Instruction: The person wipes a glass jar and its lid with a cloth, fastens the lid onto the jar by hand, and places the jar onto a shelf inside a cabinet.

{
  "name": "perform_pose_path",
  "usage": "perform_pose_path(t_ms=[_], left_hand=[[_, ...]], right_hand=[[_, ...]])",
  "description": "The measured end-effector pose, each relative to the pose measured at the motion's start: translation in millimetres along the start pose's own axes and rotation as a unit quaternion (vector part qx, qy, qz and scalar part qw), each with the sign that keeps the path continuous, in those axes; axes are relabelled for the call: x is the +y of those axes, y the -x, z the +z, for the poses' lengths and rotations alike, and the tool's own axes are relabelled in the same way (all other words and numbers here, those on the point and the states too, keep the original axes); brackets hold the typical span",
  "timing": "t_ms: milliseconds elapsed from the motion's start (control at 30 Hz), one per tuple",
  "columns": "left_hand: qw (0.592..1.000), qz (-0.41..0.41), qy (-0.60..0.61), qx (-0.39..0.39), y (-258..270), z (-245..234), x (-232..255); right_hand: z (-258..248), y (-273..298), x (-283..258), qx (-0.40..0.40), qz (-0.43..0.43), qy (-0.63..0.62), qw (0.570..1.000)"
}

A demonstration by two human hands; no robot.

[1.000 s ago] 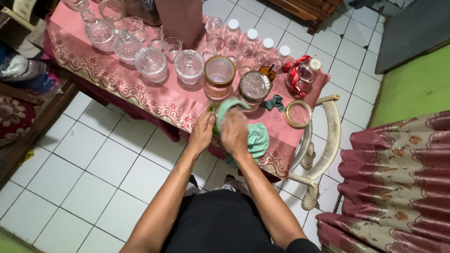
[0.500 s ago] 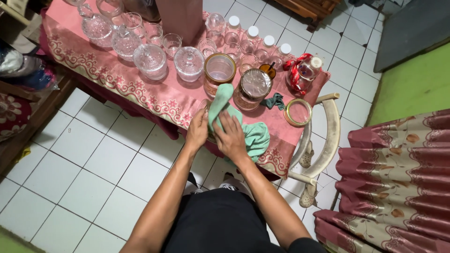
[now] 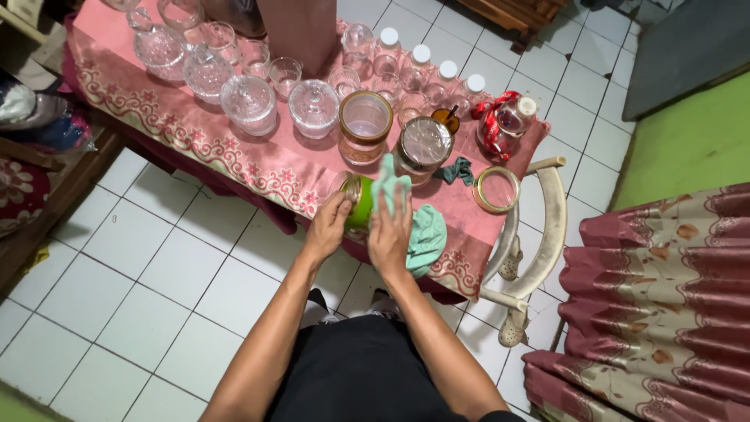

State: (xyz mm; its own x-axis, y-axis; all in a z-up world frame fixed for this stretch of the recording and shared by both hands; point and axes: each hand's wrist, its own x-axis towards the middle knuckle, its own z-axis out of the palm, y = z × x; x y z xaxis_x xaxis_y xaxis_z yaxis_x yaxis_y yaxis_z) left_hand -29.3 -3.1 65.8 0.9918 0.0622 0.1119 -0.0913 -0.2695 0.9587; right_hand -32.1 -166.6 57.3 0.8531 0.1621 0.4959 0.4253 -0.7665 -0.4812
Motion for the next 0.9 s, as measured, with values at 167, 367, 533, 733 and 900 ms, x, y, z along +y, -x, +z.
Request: perform_pose_path(t_ms=[167, 367, 533, 733, 900], left_hand=[[0.998, 0.048, 0.013, -0.033, -1, -6, 12], [0.992, 0.099, -0.033, -0.077, -7, -11, 13], [0.985, -0.149, -0.012, -0.083, -25, 2, 1], [0.985, -0.152, 0.053, -0.056, -28, 8, 1], [0.997, -0.067, -0.003, -0.048, -21, 7, 9]], right_hand=[[-22, -39, 0, -0.066, -0.127, -0.004, 0.990], [-18, -30, 3, -0.011, -0.034, -0.067, 0.997], [-10, -19, 17, -0.004, -0.080, -0.091, 0.993], [-7, -18, 10, -0.006, 0.133, -0.141, 0.981], [-12, -14, 18, -0.047, 0.191, -0.138, 0.971]])
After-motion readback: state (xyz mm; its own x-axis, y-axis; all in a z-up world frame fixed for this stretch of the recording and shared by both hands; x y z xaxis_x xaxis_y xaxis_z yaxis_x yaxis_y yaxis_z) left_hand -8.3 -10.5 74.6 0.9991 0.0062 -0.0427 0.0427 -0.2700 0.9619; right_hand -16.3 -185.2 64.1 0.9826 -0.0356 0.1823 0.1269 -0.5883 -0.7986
